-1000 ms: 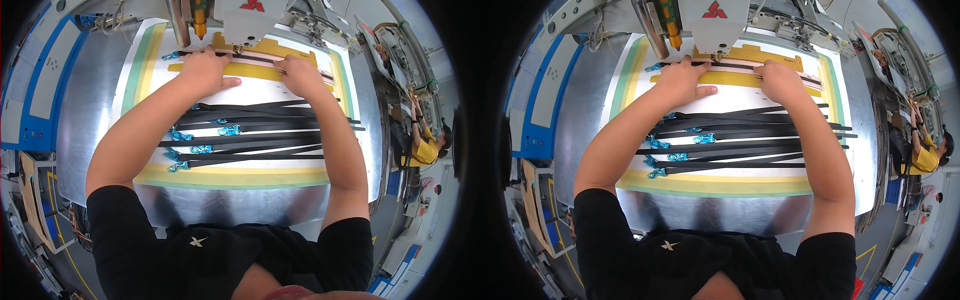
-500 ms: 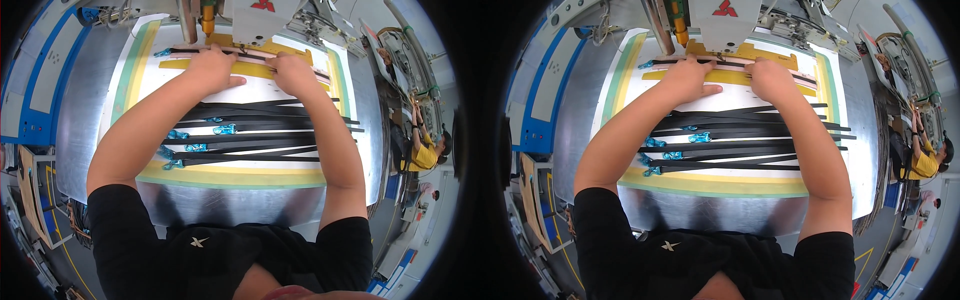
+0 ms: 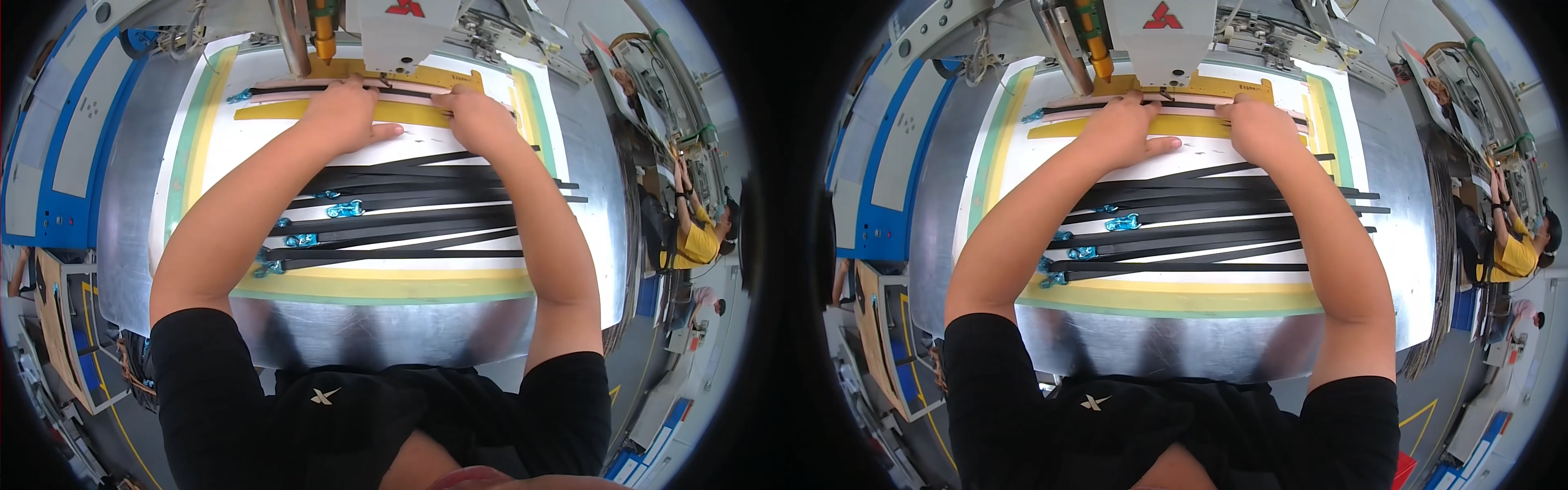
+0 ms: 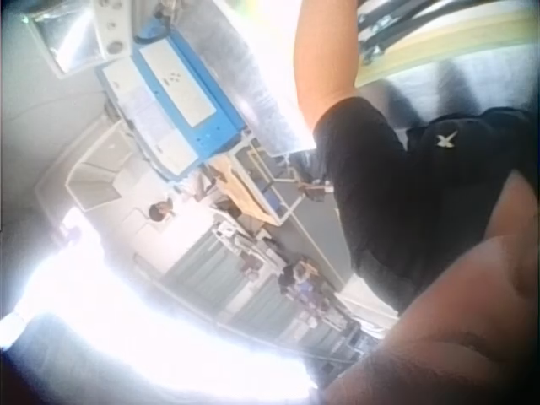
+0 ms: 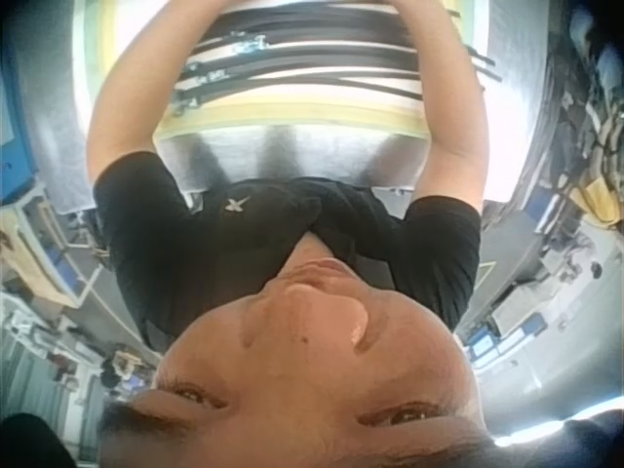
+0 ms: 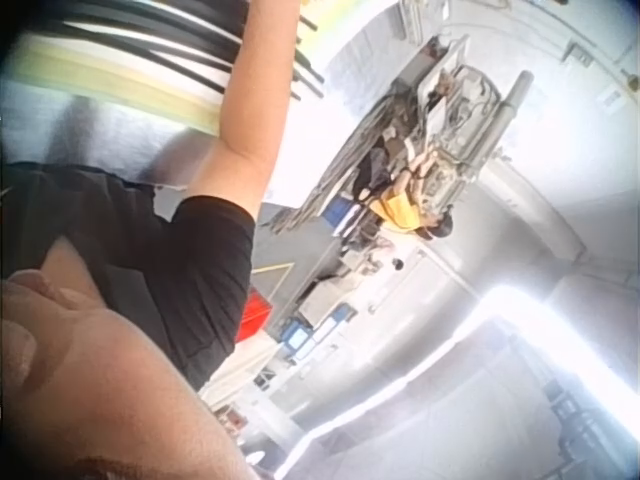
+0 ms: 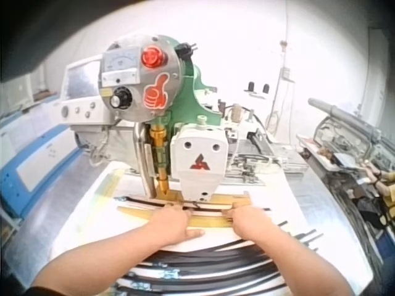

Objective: Sewing zippers onto leather strips using a sewing machine.

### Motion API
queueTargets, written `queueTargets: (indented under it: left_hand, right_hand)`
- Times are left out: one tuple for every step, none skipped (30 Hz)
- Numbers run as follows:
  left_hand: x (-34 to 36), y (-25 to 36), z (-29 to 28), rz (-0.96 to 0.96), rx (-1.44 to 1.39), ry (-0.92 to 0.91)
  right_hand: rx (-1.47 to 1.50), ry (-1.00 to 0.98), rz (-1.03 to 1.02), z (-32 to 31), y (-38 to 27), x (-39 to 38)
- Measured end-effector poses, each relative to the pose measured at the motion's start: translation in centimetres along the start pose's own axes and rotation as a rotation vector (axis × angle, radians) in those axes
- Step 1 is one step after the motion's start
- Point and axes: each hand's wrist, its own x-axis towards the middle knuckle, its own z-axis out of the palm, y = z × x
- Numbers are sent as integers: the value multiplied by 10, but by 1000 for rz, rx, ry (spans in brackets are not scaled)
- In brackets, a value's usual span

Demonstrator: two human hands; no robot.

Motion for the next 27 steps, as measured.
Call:
queueTargets:
  left_hand:
    - [1, 1, 2, 2, 13, -2]
    - [2, 2, 5, 5, 24, -4]
    - [2, 3, 6, 7, 24, -6]
    - [0, 3, 8, 8, 26, 30]
    - [-1, 4, 10, 9, 27, 64]
    - [-4, 8, 9, 12, 26, 66]
    - [-7, 12, 5, 1, 39, 75]
    - [-8, 16, 3, -11, 52, 83]
    - [-7, 17, 4, -13, 51, 79]
    - [-6, 18, 5, -24, 62, 78]
    - [-5, 18, 6, -36, 72, 77]
    - [-2, 16, 8, -39, 71, 74]
    - [3, 14, 11, -12, 48, 62]
    - [5, 13, 14, 15, 26, 52]
    - [6, 14, 15, 13, 25, 50]
    - [6, 17, 16, 8, 20, 55]
    - [6, 20, 17, 3, 15, 60]
    - [4, 23, 16, 0, 15, 59]
    - [1, 26, 14, -4, 35, 75]
    - [0, 29, 12, -8, 55, 90]
    - [0, 30, 11, -10, 55, 90]
    - [0, 31, 10, -17, 65, 86]
    - [0, 32, 9, -24, 74, 81]
    - [2, 32, 10, -23, 76, 82]
    - [4, 31, 12, -12, 53, 70]
    - [6, 30, 13, -1, 30, 58]
    - [7, 31, 14, -1, 33, 59]
  right_hand:
    - [1, -11, 30, -1, 4, -2]
    - [2, -13, 34, 0, 8, -3]
    - [4, -19, 47, 0, 13, -2]
    - [6, -26, 59, 2, 17, -2]
    - [8, -29, 60, 4, 19, -2]
    - [10, -16, 55, 4, 21, -4]
    - [12, -5, 50, 4, 23, -6]
    - [10, -4, 52, 5, 23, -8]
    - [20, 31, 38, 7, 21, -7]
    - [31, 66, 25, 9, 19, -7]
    - [32, 63, 22, 10, 18, -6]
    - [15, 60, 14, 11, 16, -4]
    - [-2, 57, 6, 11, 15, -3]
    - [-2, 55, 2, 11, 13, -1]
    - [-8, 42, -4, 10, 13, 0]
    - [-15, 29, -10, 9, 12, 0]
    - [-15, 28, -11, 9, 11, 1]
    - [-16, 22, -15, 8, 10, 1]
    - [-17, 16, -18, 8, 8, 1]
    - [-17, 17, -20, 8, 8, 1]
    - [-12, 22, -17, 8, 6, 1]
    - [-7, 27, -14, 8, 6, 1]
    - [-7, 28, -15, 9, 7, 0]
    - [11, 35, -24, 10, 8, 0]
    - [28, 42, -32, 11, 9, 0]
    - [28, 44, -31, 12, 12, -1]
    - [32, 39, -39, 12, 15, -1]
